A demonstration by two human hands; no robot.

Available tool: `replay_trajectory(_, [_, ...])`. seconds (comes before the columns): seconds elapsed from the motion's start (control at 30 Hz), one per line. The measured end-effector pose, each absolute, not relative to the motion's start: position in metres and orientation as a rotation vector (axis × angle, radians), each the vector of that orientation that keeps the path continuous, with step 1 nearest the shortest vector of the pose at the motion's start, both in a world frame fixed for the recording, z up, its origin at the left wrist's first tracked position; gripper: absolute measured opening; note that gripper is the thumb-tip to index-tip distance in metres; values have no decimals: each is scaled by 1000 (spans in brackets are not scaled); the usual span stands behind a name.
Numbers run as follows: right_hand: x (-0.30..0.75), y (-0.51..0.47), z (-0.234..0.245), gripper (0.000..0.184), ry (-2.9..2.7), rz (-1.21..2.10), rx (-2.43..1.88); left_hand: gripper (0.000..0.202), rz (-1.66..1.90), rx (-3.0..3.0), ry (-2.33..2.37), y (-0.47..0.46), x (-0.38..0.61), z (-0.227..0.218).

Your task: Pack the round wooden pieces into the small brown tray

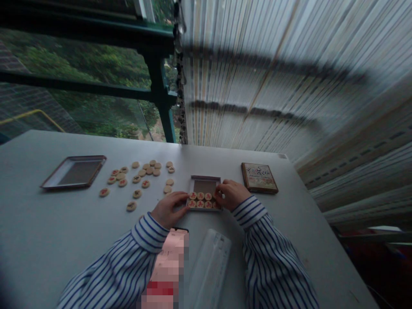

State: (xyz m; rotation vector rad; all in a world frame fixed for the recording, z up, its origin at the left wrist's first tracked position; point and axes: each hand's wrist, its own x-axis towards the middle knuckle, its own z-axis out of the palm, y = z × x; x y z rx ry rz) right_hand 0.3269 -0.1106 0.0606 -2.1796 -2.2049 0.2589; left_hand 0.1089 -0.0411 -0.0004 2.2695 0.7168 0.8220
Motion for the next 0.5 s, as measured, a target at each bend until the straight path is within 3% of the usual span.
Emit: replay_trajectory(0.5, [330, -108, 58, 25, -2228, 325, -2196, 28, 824, 2254, 733, -42, 110, -1])
